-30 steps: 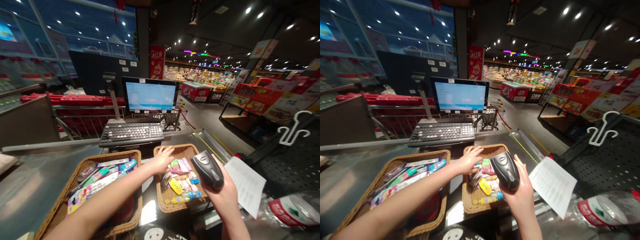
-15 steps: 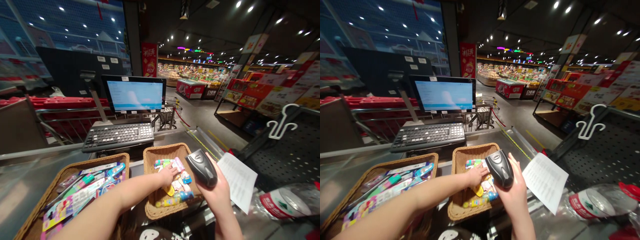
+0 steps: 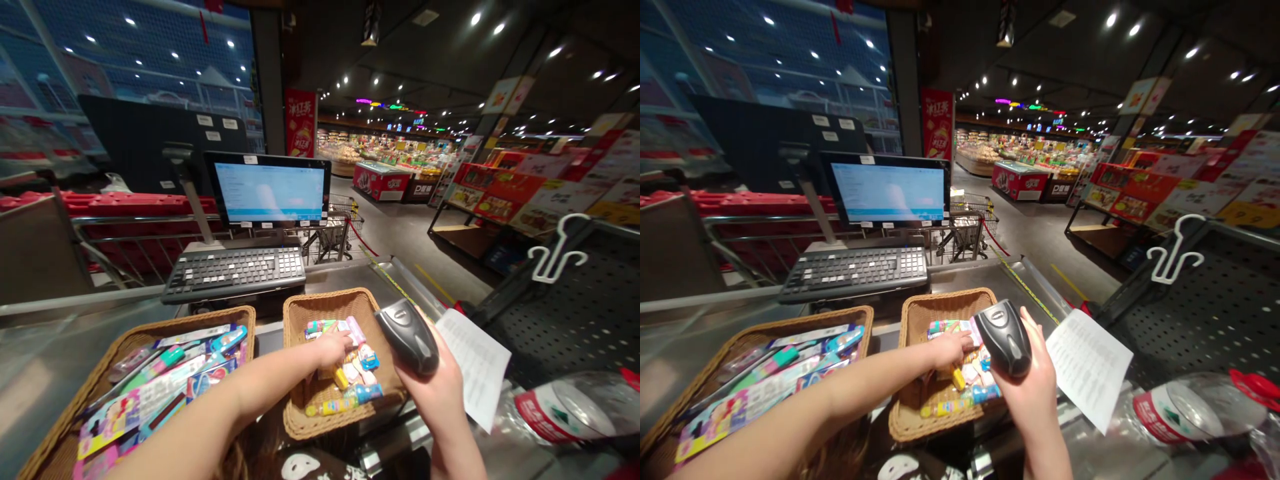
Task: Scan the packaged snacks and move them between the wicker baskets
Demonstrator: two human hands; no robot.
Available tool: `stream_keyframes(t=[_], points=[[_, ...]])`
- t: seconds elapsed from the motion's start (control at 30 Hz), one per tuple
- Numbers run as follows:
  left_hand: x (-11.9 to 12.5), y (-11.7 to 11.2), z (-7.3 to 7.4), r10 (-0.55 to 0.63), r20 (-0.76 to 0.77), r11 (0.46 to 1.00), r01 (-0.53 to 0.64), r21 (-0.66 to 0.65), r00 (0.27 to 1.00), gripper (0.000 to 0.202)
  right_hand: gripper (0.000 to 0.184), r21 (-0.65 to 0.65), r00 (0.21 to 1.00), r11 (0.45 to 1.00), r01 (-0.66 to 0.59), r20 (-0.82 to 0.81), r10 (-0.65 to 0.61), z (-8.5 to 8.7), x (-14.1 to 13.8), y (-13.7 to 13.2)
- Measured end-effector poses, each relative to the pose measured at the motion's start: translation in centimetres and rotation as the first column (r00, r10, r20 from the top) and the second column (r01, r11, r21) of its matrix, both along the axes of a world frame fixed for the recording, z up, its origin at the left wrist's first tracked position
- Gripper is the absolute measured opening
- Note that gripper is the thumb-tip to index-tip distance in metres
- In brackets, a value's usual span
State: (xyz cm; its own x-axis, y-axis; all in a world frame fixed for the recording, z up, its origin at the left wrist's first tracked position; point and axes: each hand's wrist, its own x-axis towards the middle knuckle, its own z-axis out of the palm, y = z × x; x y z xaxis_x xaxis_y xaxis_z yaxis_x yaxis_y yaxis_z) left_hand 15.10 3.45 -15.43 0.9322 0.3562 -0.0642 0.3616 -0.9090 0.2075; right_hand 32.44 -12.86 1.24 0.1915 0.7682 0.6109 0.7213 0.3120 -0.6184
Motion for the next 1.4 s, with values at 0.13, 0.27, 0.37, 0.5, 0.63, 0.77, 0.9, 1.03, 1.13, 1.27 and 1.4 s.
stream_keyframes(t=[0.13, 0.27, 0.37, 0.5, 0.63, 0.77, 0.9, 1.03, 1.13, 1.27, 1.4], points=[[-1.4, 0.3, 3.8, 0.041, 0.094, 0.999, -0.041, 0.003, 0.995, 0.024, 0.051, -0.01, 1.0, 1.0, 0.004, -0.01, -0.004, 0.2, 0.0, 0.0], [-3.5, 0.4, 7.7, 0.187, 0.281, 0.982, -0.173, -0.073, 0.941, 0.014, 0.05, 0.006, 1.0, 1.0, -0.015, 0.012, 0.014, 0.5, -0.7, 0.3], [-5.3, 0.0, 10.2, 0.261, 0.377, 0.965, -0.247, -0.085, 0.889, 0.01, 0.047, 0.013, 0.999, 0.999, -0.032, 0.034, 0.032, 0.6, -1.4, 0.8], [-7.9, -0.9, 12.9, 0.296, 0.498, 0.944, -0.328, -0.025, 0.815, 0.013, 0.05, 0.042, 0.996, 0.998, -0.054, 0.067, 0.051, 0.7, -2.5, 1.3], [-10.6, -2.1, 15.6, 0.281, 0.552, 0.916, -0.391, 0.089, 0.785, 0.011, 0.053, 0.082, 0.992, 0.993, -0.082, 0.106, 0.074, 1.3, -4.1, 1.5], [-13.2, -3.3, 18.1, 0.275, 0.58, 0.858, -0.468, 0.211, 0.767, 0.005, 0.059, 0.117, 0.988, 0.989, -0.091, 0.132, 0.075, 2.5, -5.9, 1.5], [-15.7, -4.4, 20.0, 0.29, 0.621, 0.798, -0.542, 0.262, 0.728, 0.004, 0.06, 0.135, 0.978, 0.982, -0.131, 0.181, 0.106, 3.6, -7.9, 1.6], [-18.4, -5.0, 21.4, 0.339, 0.656, 0.74, -0.622, 0.257, 0.674, 0.004, 0.055, 0.157, 0.943, 0.956, -0.247, 0.267, 0.2, 4.4, -10.5, 2.1], [-20.7, -5.3, 22.1, 0.373, 0.673, 0.675, -0.685, 0.275, 0.639, 0.005, 0.049, 0.161, 0.907, 0.93, -0.331, 0.325, 0.266, 4.7, -12.6, 2.2], [-23.9, -5.8, 22.5, 0.425, 0.676, 0.592, -0.75, 0.295, 0.601, 0.005, 0.046, 0.097, 0.861, 0.9, -0.425, 0.348, 0.37, 4.5, -15.1, 1.8], [-26.7, -6.6, 22.5, 0.454, 0.684, 0.543, -0.786, 0.296, 0.571, 0.006, 0.047, 0.037, 0.822, 0.873, -0.487, 0.359, 0.443, 4.1, -17.1, 1.6]])
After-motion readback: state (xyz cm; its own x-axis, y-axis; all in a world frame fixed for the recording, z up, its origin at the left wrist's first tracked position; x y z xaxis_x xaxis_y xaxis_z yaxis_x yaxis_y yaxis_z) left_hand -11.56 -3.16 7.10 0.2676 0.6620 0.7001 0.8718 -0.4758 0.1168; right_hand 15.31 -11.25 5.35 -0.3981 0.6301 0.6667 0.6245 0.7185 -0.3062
